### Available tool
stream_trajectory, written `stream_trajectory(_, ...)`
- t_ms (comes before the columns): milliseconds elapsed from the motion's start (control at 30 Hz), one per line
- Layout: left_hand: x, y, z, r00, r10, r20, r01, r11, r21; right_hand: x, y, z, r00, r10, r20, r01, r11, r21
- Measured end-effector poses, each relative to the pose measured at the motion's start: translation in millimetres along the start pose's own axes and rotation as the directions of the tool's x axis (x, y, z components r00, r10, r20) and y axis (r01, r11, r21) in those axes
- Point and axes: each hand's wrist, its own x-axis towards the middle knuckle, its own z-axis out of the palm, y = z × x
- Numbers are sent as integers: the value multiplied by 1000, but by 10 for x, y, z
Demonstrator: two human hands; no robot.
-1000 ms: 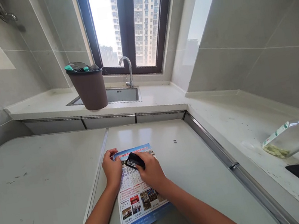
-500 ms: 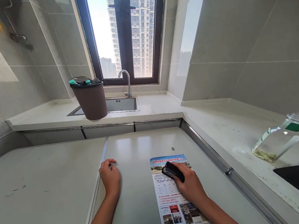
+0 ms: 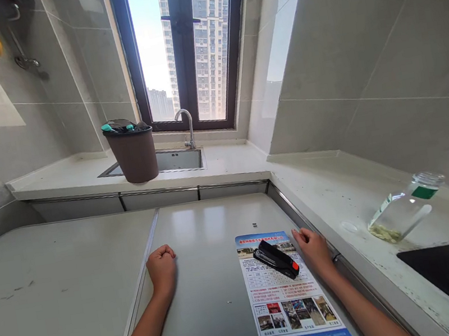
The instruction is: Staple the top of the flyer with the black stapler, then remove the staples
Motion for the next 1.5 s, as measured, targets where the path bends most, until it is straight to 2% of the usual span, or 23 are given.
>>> stream_trajectory(133,-25,26,-4,1000,-12,21,11,1000,6,87,279,72,998,-26,52,31,993,-117)
stream_trajectory(300,-7,8,16,999,-15,35,14,999,30,92,332,82,999,10,42,-5,994,-107)
stream_trajectory(367,-11,43,22,994,44,97,-49,997,55,108,324,73,998,11,57,-5,995,-101)
stream_trajectory(400,-26,79,23,976,108,190,-119,992,48,116,322,71,998,12,61,-6,995,-98)
stream_trajectory(433,-55,125,21,926,191,326,-206,978,13,123,320,70,998,14,62,-7,995,-97)
stream_trajectory(467,-97,180,18,832,281,478,-293,955,-53,128,320,71,998,15,61,-9,995,-98)
stream_trajectory(500,-151,239,15,680,366,636,-360,921,-145,131,321,72,998,16,60,-10,995,-101)
stream_trajectory(533,-215,298,14,529,419,738,-392,892,-225,132,323,74,998,17,59,-11,994,-106)
stream_trajectory(600,-350,397,23,317,457,831,-436,848,-301,130,328,79,998,22,62,-15,993,-117)
stream_trajectory(633,-410,429,35,258,464,847,-451,834,-320,129,331,81,998,24,66,-16,993,-119)
stream_trajectory(667,-459,449,52,221,469,855,-469,820,-328,127,335,82,997,25,70,-17,993,-118)
stream_trajectory(700,-495,457,72,198,472,859,-485,809,-333,126,338,84,997,26,73,-17,993,-117)
stream_trajectory(867,-523,421,143,168,500,850,-555,760,-338,119,338,88,995,38,87,-26,990,-139)
stream_trajectory(1033,-537,449,141,69,543,837,-639,668,-381,117,314,75,992,51,120,-30,985,-172)
stream_trajectory(1133,-587,476,165,31,564,825,-705,597,-382,122,322,75,989,61,132,-35,982,-186)
stream_trajectory(1267,-661,497,206,-2,572,820,-784,508,-356,131,387,99,987,74,141,-46,981,-187)
stream_trajectory(1500,-696,527,208,-56,532,845,-854,413,-317,130,471,132,988,47,145,-23,987,-159)
